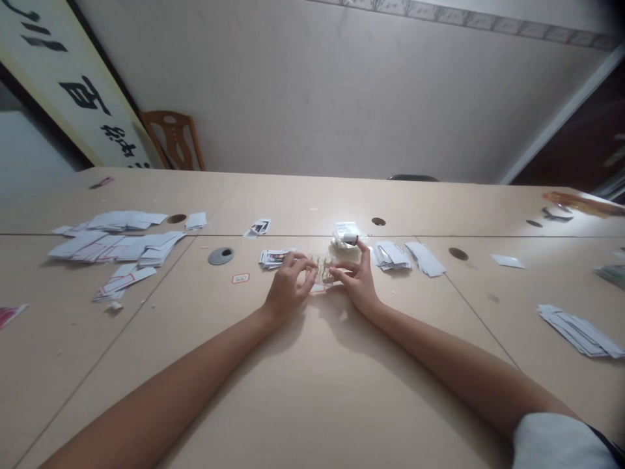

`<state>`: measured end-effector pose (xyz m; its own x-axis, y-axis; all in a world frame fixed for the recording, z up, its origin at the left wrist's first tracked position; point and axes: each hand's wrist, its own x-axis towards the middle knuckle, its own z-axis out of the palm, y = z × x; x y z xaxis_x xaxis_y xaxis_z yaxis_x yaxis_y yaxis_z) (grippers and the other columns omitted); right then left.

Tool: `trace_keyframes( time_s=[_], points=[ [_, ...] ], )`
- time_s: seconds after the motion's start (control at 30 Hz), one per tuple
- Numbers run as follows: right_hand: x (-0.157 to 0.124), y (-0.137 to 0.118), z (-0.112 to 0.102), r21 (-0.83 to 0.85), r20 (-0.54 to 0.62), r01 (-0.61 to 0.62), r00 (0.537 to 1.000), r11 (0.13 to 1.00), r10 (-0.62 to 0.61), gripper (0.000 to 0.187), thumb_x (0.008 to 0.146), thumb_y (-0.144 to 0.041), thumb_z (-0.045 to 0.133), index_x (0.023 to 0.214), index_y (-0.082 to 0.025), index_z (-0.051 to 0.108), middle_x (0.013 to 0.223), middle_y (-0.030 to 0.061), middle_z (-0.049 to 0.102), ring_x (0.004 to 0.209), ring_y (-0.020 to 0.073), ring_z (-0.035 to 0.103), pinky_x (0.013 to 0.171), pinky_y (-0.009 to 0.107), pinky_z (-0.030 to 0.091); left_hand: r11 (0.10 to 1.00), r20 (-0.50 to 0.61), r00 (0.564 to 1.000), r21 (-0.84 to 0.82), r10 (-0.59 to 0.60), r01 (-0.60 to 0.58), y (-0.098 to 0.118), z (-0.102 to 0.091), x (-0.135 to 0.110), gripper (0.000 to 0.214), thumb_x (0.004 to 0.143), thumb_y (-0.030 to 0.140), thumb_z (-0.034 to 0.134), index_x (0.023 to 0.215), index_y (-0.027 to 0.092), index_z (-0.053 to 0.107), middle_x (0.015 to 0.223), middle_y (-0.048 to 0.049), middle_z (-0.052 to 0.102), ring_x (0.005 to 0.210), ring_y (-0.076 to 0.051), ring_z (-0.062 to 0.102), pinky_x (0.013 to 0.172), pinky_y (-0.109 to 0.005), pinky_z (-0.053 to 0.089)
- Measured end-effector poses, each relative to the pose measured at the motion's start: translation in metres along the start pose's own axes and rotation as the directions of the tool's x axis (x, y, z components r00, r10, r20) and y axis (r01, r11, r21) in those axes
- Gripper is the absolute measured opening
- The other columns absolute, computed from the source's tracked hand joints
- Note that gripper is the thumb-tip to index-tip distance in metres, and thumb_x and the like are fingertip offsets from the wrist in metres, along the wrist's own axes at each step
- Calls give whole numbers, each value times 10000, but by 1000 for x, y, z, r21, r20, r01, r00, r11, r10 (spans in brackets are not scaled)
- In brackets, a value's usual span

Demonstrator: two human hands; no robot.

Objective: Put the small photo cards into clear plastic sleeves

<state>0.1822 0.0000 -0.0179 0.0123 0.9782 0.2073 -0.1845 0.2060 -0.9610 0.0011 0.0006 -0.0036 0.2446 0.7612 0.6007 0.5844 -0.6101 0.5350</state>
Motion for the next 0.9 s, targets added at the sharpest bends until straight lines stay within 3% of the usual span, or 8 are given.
trace_keyframes(
  time_s=[0.17, 0.3, 0.53, 0.67, 0.9],
  points=[
    [0, -6, 2, 80, 56, -14, 998, 997, 10, 942, 695, -347, 777, 1428, -310, 186, 757, -39, 661, 708, 196, 691, 683, 372, 604, 1000, 78, 997, 3, 6, -6, 3, 0, -2, 271, 835, 410, 613, 989, 192, 569, 1060, -70, 520, 1030, -226, 564, 918, -362, 473],
    [1, -6, 2, 100, 90, -49, 995, 994, 40, 923, 695, -366, 779, 1422, -308, 215, 729, -53, 661, 675, 187, 689, 678, 369, 601, 999, 139, 989, -23, 48, -45, 1, 0, -1, 320, 814, 407, 638, 1021, 194, 521, 1083, -80, 506, 1046, -230, 547, 908, -361, 480],
    [1, -3, 1, 59, 138, -137, 982, 989, 128, 929, 671, -351, 799, 1400, -346, 223, 1051, 22, 666, 698, 181, 712, 701, 368, 601, 984, 216, 972, -169, 92, -56, -2, 0, -1, 216, 867, 297, 554, 1046, 202, 479, 1045, -75, 530, 978, -196, 564, 855, -339, 503],
    [1, -3, 1, 64, 133, -165, 979, 984, 156, 957, 670, -345, 801, 1413, -320, 198, 923, -8, 663, 715, 191, 712, 730, 368, 594, 992, 247, 967, -126, 55, -24, -3, -1, -4, 135, 896, 297, 495, 989, 200, 513, 962, -49, 585, 902, -186, 593, 825, -336, 494],
    [3, 2, 2, 108, 129, -141, 983, 984, 127, 943, 674, -338, 798, 1377, -304, 170, 786, -62, 613, 734, 205, 704, 757, 411, 592, 997, 220, 975, -70, 42, -27, 3, -3, -4, 191, 907, 252, 446, 1008, 185, 593, 925, -46, 680, 826, -170, 652, 758, -280, 483]
  ],
)
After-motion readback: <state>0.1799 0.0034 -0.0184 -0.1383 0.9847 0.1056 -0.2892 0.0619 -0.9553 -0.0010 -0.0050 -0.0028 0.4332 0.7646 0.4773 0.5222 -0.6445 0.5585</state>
